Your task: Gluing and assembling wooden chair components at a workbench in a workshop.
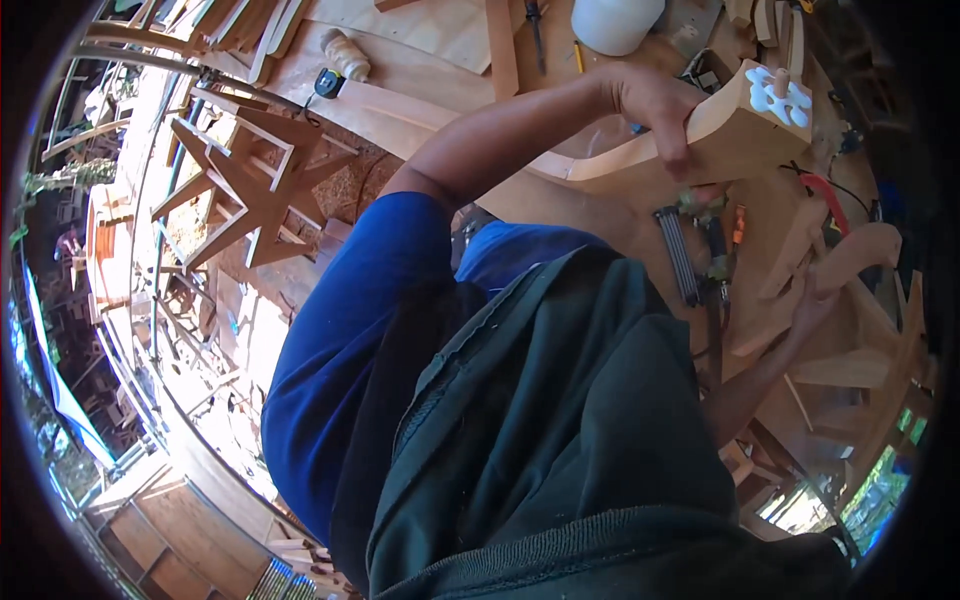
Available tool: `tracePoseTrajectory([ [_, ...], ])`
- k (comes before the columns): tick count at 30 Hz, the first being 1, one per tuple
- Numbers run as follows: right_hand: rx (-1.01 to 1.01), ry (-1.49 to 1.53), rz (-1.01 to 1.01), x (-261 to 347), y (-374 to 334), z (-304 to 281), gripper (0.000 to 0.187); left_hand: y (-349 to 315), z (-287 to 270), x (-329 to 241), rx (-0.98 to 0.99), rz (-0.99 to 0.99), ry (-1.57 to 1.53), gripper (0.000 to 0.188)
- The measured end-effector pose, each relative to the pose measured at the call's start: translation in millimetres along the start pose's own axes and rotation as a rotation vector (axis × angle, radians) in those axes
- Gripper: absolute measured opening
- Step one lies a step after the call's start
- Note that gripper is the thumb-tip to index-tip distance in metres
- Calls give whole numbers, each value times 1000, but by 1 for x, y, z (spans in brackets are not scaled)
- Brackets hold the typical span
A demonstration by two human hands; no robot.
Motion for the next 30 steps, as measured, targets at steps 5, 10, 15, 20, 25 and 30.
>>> tracePoseTrajectory([
  [5, -380, -227, 177, 90, -23, -44, 68, -23, -6, -9, 16, 87, -25, 51],
  [10, -392, -363, 312, 160, -45, -63, 63, -22, -11, 16, 38, 141, 34, 47],
  [15, -466, -172, 267, 221, -72, -60, 60, -26, -13, 26, -138, 27, 125, 59],
  [20, -498, -25, 333, 288, -104, -48, 54, -50, -1, 11, -287, -35, 125, 82],
  [25, -665, 326, 328, 345, -152, 1, 48, -94, 55, -14, -991, 631, 585, 76],
  [30, -554, 545, 365, 410, -178, 98, 56, -80, 145, -39, -543, 683, 645, 88],
])
Point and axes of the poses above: each hand's wrist, its own y-axis towards the middle knuckle, its own z-axis out of the palm, x = y × z, the point moved 1 cm from there along y, towards the middle knuckle, and after that the axes turned 6 degrees about -z, right-handed, at the moved point
